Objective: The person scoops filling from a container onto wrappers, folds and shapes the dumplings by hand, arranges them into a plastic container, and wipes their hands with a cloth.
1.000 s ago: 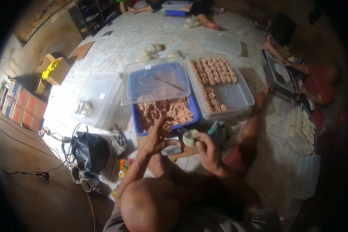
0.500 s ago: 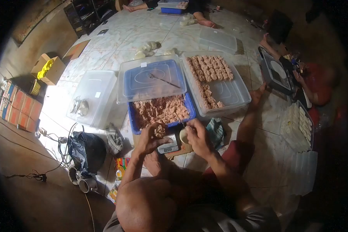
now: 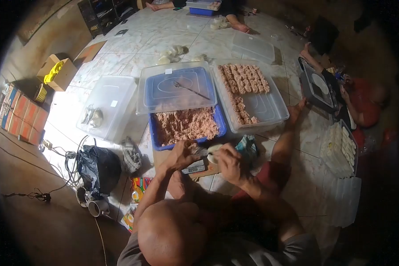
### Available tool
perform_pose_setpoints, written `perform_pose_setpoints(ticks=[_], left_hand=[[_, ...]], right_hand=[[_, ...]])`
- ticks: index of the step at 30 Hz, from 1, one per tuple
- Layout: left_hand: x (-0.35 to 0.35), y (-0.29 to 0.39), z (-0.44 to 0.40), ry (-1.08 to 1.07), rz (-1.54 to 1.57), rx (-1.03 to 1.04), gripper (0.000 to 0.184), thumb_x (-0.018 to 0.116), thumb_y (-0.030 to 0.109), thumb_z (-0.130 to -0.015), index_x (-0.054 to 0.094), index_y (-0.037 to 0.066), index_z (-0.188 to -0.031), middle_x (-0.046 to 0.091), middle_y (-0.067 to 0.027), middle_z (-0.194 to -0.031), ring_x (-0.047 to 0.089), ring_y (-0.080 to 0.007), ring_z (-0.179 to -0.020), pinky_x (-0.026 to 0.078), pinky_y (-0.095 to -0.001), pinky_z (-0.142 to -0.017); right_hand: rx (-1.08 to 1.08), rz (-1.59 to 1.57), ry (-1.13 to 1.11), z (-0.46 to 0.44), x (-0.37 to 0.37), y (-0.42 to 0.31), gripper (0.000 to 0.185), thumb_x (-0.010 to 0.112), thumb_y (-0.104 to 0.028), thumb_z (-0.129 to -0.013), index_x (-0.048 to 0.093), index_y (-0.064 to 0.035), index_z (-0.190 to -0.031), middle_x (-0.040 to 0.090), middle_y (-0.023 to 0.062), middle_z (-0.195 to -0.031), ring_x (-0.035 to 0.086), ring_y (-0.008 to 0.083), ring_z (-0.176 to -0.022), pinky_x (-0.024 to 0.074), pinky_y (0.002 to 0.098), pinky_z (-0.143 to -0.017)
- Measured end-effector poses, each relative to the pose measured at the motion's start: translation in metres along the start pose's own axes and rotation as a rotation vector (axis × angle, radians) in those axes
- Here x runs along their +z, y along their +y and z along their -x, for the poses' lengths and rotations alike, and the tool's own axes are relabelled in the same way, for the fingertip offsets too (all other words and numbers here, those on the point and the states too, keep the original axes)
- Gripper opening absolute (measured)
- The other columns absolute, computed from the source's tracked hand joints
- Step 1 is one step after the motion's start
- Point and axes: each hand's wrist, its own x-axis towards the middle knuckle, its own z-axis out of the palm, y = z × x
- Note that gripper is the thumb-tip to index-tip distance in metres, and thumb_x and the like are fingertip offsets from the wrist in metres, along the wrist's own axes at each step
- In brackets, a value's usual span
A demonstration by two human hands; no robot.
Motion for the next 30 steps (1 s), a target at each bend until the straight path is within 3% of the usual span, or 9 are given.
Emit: perform_pose_setpoints(ticks=[4,6,7,10,14,18,22,26,30], left_hand=[[-0.005,0.005,-0.004,-0.091,-0.049,-0.325,0.045,0.083,0.022,-0.078,0.065,-0.005,-0.11,0.069,-0.019,-0.091,0.061,-0.0208,-0.07,0.05,-0.0344,-0.065],[0.007,-0.011,-0.001,0.176,-0.003,0.168,0.048,0.085,0.02,-0.078,0.064,-0.005,-0.112,0.071,-0.0155,-0.094,0.063,-0.0185,-0.075,0.052,-0.0322,-0.07],[0.005,0.001,0.0,0.021,0.227,-0.136,0.049,0.087,0.018,-0.077,0.063,-0.004,-0.114,0.072,-0.014,-0.097,0.065,-0.0167,-0.085,0.053,-0.0333,-0.077],[-0.007,0.027,0.005,0.086,0.153,-0.009,0.045,0.087,0.02,-0.078,0.064,-0.003,-0.11,0.073,-0.0107,-0.095,0.063,-0.0149,-0.086,0.052,-0.0334,-0.077],[0.005,0.006,-0.004,0.112,0.012,-0.053,0.032,0.085,0.016,-0.077,0.069,0.0,-0.1,0.071,-0.0109,-0.083,0.061,-0.0169,-0.071,0.052,-0.0349,-0.069],[0.011,0.007,0.0,0.115,0.071,-0.01,0.036,0.084,0.016,-0.076,0.068,-0.002,-0.102,0.071,-0.0138,-0.083,0.063,-0.0179,-0.071,0.053,-0.0352,-0.068],[0.007,0.01,0.009,0.272,0.109,0.111,0.035,0.085,0.014,-0.078,0.065,0.0,-0.104,0.068,-0.0084,-0.091,0.061,-0.0137,-0.079,0.053,-0.0329,-0.071],[-0.006,-0.006,0.027,0.394,0.337,-0.202,0.037,0.09,0.023,-0.075,0.061,0.004,-0.088,0.06,-0.0019,-0.082,0.055,-0.0109,-0.079,0.048,-0.0296,-0.072],[0.017,-0.028,0.03,0.326,0.178,-0.348,0.03,0.086,0.013,-0.08,0.061,0.006,-0.096,0.062,-0.0009,-0.084,0.059,-0.0097,-0.08,0.051,-0.0274,-0.073]], right_hand=[[0.13,-0.072,0.239,-0.006,-0.001,0.001,0.017,0.06,0.0,-0.091,0.065,-0.0012,-0.108,0.061,0.0143,-0.096,0.063,0.0349,-0.088,0.0507,0.0419,-0.074],[0.095,-0.009,0.003,-0.007,0.001,-0.001,0.014,0.059,0.001,-0.092,0.064,0.0021,-0.106,0.061,0.0169,-0.096,0.064,0.0352,-0.088,0.0508,0.0423,-0.076],[0.189,-0.059,0.029,-0.007,0.004,0.004,0.012,0.058,-0.001,-0.093,0.063,0.0017,-0.103,0.061,0.0174,-0.095,0.064,0.0352,-0.089,0.0507,0.0423,-0.076],[0.219,-0.135,0.305,-0.013,-0.011,-0.004,0.011,0.058,-0.004,-0.094,0.063,-0.001,-0.103,0.061,0.0163,-0.095,0.064,0.0354,-0.09,0.0504,0.0428,-0.075],[0.254,-0.057,-0.057,-0.011,-0.012,-0.011,0.011,0.057,-0.004,-0.095,0.062,0.0016,-0.104,0.062,0.0178,-0.095,0.065,0.0353,-0.086,0.0506,0.041,-0.073],[0.254,-0.179,0.185,-0.016,-0.025,-0.022,0.012,0.058,-0.006,-0.095,0.062,0.002,-0.102,0.062,0.0175,-0.093,0.064,0.0359,-0.086,0.0506,0.0426,-0.073],[0.236,-0.23,0.064,0.0,-0.004,-0.007,0.014,0.06,-0.006,-0.094,0.062,0.0004,-0.105,0.065,0.0183,-0.097,0.066,0.0358,-0.094,0.0515,0.0403,-0.079],[0.516,-0.156,0.235,0.016,-0.003,0.018,0.012,0.06,-0.007,-0.093,0.061,-0.001,-0.103,0.065,0.0178,-0.097,0.065,0.037,-0.094,0.0517,0.0419,-0.08],[0.342,0.055,0.195,0.027,0.038,0.054,0.007,0.058,-0.002,-0.092,0.057,-0.0008,-0.099,0.06,0.0183,-0.096,0.062,0.039,-0.09,0.0505,0.0446,-0.077]])
